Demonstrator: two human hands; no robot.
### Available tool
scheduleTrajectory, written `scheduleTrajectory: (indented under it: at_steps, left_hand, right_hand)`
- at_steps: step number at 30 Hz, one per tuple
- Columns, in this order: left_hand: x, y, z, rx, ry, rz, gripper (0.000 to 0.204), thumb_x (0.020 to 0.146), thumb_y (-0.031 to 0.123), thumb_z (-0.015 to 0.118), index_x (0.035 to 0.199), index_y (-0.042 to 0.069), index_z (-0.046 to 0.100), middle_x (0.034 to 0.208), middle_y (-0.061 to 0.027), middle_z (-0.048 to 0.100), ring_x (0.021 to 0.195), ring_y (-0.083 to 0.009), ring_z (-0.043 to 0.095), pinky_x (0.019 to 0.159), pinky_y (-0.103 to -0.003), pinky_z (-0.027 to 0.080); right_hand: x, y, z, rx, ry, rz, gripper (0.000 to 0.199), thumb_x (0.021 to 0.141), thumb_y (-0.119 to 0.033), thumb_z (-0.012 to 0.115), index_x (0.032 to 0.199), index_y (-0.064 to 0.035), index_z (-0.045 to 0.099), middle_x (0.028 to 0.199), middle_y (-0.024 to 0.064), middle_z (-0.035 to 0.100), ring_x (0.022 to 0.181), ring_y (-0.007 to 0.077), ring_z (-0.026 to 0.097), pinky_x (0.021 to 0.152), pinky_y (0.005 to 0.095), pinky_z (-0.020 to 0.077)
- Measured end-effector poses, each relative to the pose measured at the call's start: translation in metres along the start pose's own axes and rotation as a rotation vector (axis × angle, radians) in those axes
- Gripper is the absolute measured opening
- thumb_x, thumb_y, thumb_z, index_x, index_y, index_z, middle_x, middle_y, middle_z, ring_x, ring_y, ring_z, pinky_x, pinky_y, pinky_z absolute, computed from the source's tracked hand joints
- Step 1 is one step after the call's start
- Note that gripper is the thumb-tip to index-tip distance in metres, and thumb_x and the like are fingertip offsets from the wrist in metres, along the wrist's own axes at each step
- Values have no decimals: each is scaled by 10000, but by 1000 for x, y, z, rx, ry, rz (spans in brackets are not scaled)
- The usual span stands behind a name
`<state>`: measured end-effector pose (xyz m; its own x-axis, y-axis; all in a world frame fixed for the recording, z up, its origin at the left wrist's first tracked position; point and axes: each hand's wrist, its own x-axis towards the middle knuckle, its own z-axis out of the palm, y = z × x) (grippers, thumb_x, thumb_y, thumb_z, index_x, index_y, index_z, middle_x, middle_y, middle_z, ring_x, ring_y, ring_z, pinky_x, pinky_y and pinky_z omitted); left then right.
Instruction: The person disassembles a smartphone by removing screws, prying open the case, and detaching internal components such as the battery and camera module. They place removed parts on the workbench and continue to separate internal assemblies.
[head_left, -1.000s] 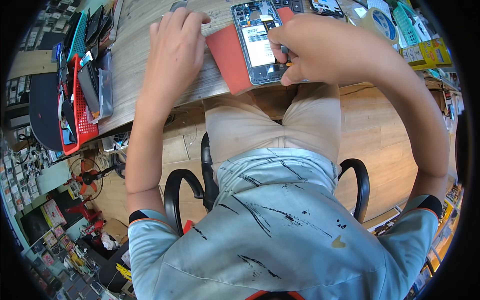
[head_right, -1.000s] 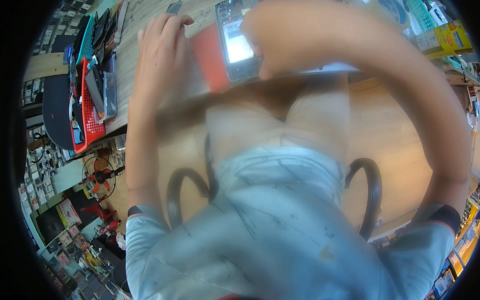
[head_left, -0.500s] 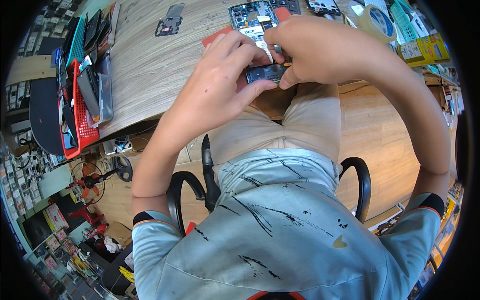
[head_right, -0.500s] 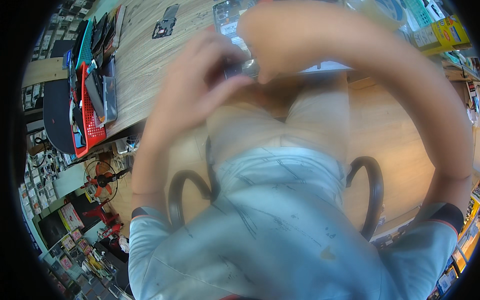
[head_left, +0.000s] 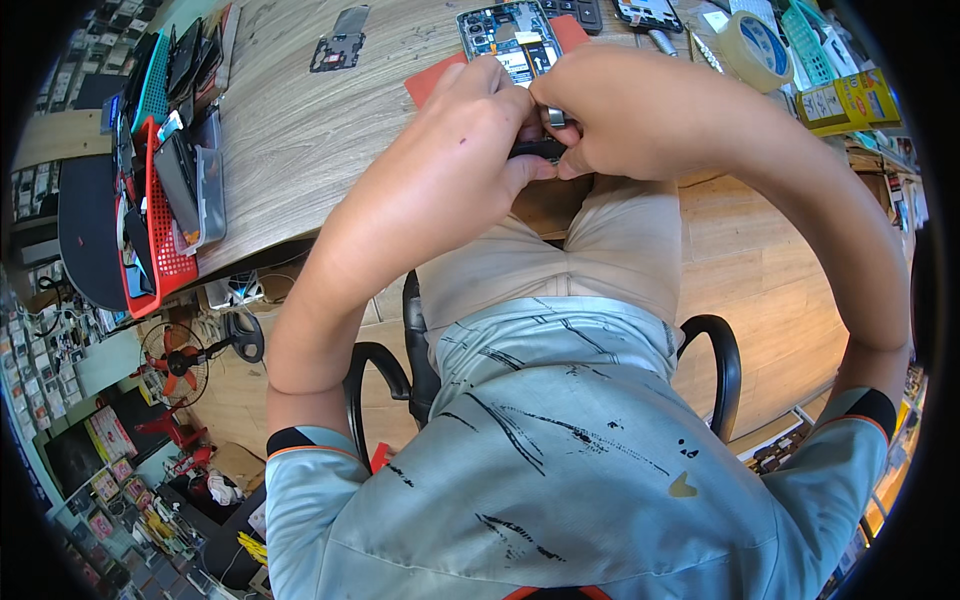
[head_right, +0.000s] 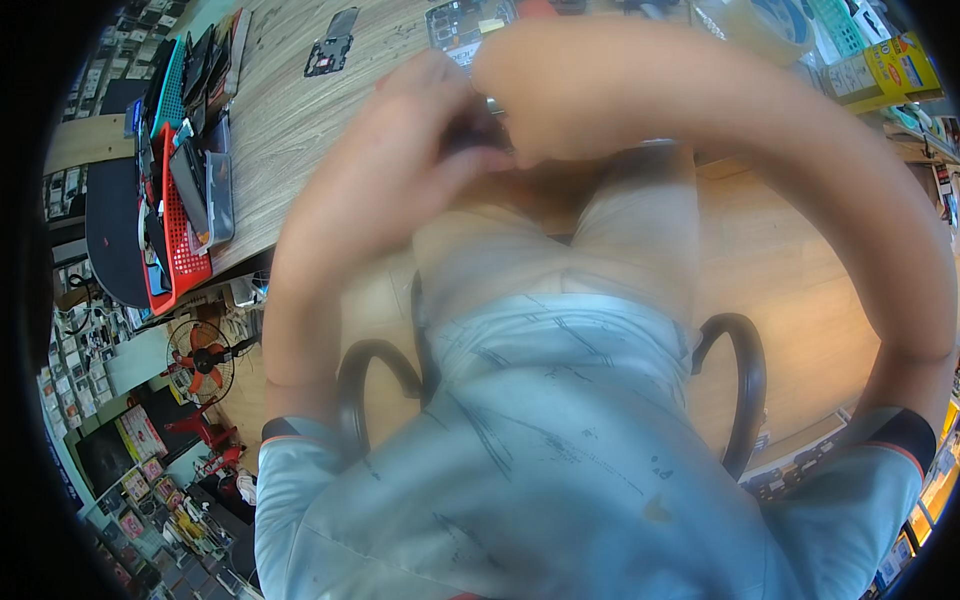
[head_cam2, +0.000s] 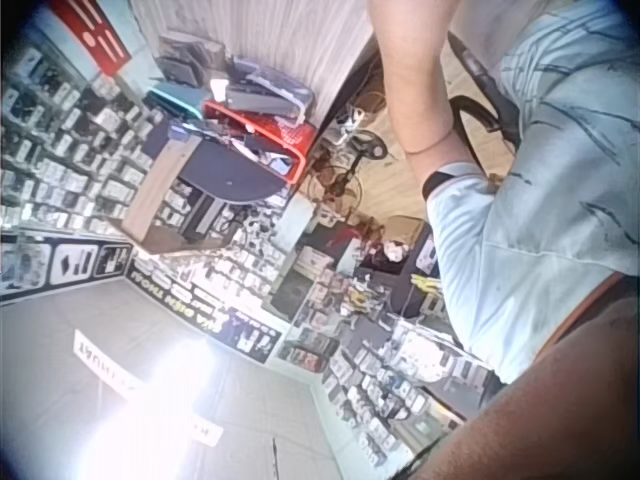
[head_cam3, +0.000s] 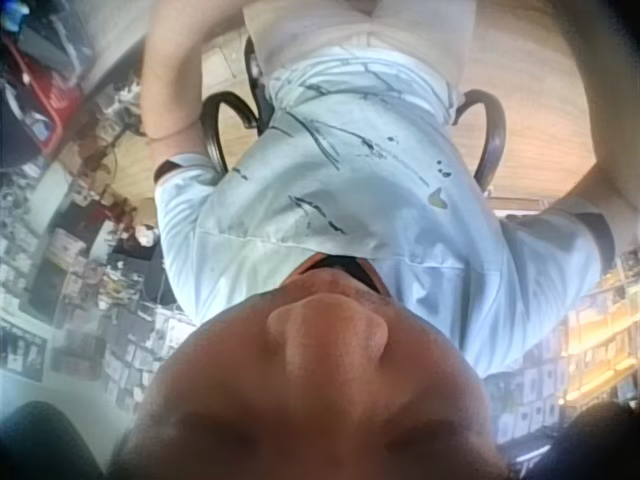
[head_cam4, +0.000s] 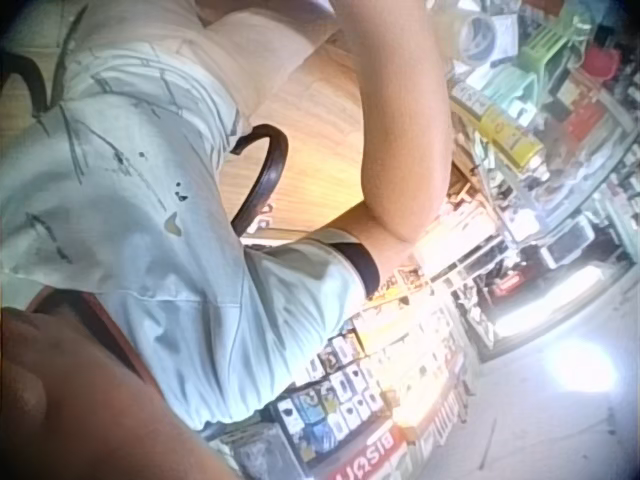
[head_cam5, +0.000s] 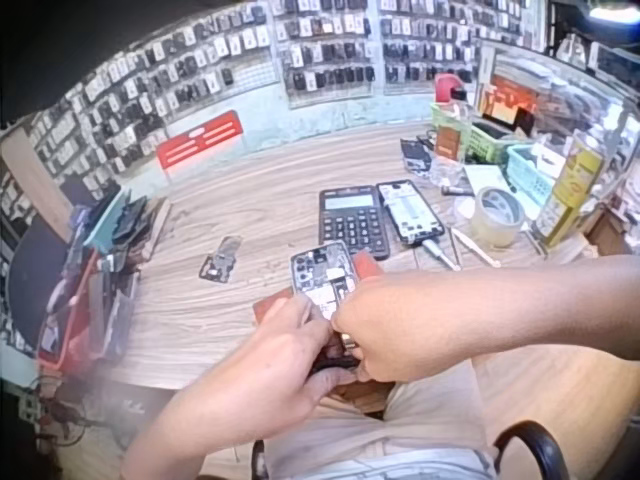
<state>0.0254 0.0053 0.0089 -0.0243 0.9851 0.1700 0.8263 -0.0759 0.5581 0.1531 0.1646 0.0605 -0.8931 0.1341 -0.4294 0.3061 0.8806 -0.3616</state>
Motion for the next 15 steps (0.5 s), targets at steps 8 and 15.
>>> scheduleTrajectory:
  at_steps: [8,15]
  left_hand:
    - [-16,-4,12,-23,141,78,243,872,38,822,1023,-25,643,1076,-159,637,1014,-389,609,888,-486,516]
    - [-32,-19,47,135,404,298,249,791,19,803,988,-4,652,1029,-147,650,967,-350,647,856,-443,546]
  right_hand:
    - [-29,21,28,164,365,-213,342,843,-102,883,1069,-34,635,917,121,669,849,327,653,733,449,505]
    - [-45,43,60,353,548,-229,359,849,-28,883,1127,-58,659,930,42,655,818,166,620,656,299,505]
